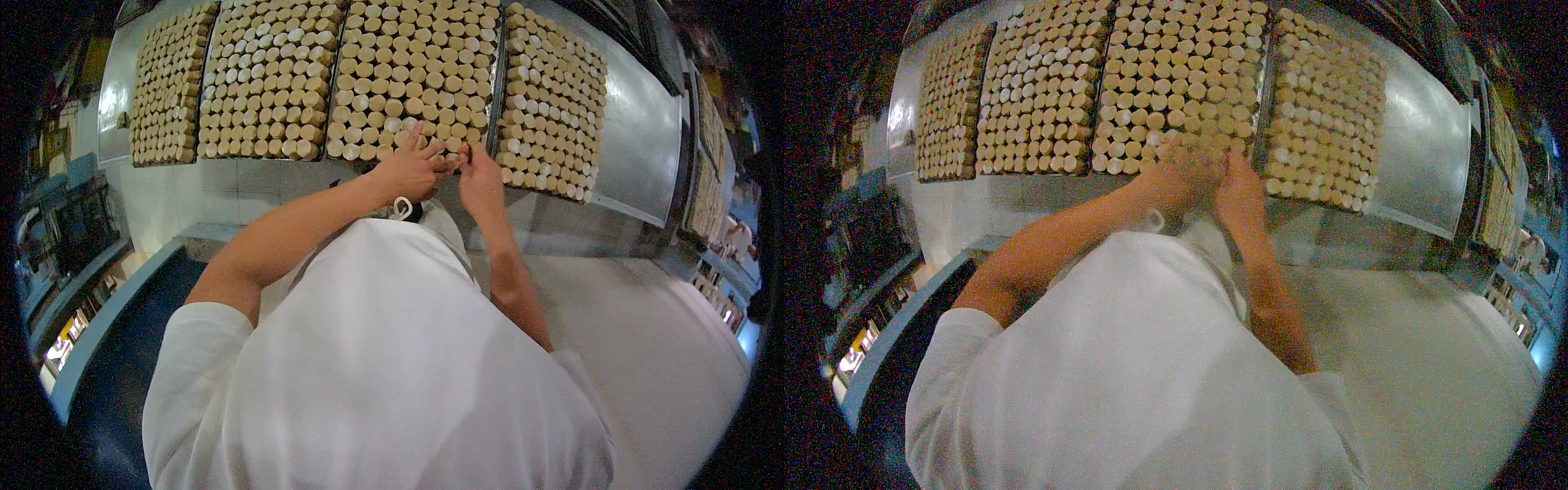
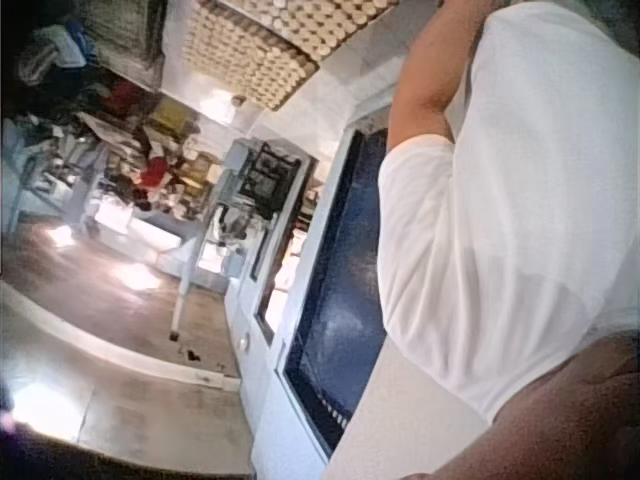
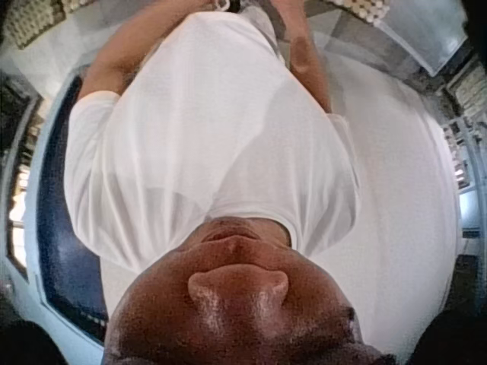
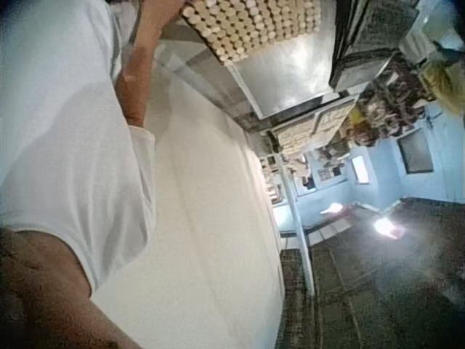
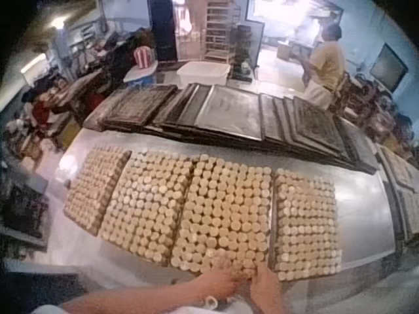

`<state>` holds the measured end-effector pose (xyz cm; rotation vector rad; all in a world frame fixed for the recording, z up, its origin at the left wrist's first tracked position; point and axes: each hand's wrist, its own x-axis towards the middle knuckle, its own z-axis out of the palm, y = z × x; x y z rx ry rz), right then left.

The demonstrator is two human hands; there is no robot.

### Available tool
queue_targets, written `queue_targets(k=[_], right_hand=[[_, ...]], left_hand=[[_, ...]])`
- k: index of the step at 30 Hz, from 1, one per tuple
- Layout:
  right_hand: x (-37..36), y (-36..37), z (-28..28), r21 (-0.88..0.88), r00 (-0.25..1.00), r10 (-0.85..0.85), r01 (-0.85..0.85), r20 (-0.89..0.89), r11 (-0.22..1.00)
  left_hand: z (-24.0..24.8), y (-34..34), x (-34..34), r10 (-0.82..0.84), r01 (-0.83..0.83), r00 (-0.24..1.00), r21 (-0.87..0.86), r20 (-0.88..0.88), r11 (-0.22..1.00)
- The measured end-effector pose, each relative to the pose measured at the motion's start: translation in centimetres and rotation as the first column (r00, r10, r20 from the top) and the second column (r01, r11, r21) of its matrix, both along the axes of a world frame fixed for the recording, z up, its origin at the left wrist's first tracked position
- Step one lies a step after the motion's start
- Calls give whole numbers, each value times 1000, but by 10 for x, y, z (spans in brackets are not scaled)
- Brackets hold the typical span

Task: The person arranges small round dough pieces on multiple metal baking trays. They pick up individual dough pucks and place them in neat rows, filling the trays methodically.

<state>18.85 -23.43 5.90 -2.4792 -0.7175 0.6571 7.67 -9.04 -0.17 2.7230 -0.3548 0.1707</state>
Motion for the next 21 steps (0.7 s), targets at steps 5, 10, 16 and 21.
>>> queue_targets(k=[5, 10, 16, 21], right_hand=[[1, 0, 2, -15, 993, -24, 26, 114, 1000], [13, -25, -5, 12, 979, -95, 95, 182, 995], [28, -16, -5, -4, 984, -97, 99, 150, 995], [40, 0, 5, -46, 987, 53, -46, 149, 998]], left_hand=[[-7, -16, 9, -10, 48, 978, 182, -207, 982], [-7, -26, 12, -35, 36, 998, 29, -59, 999], [-4, -43, 40, 56, 36, 948, 280, -312, 959], [0, -35, 31, 75, -24, 956, 180, -282, 983]])
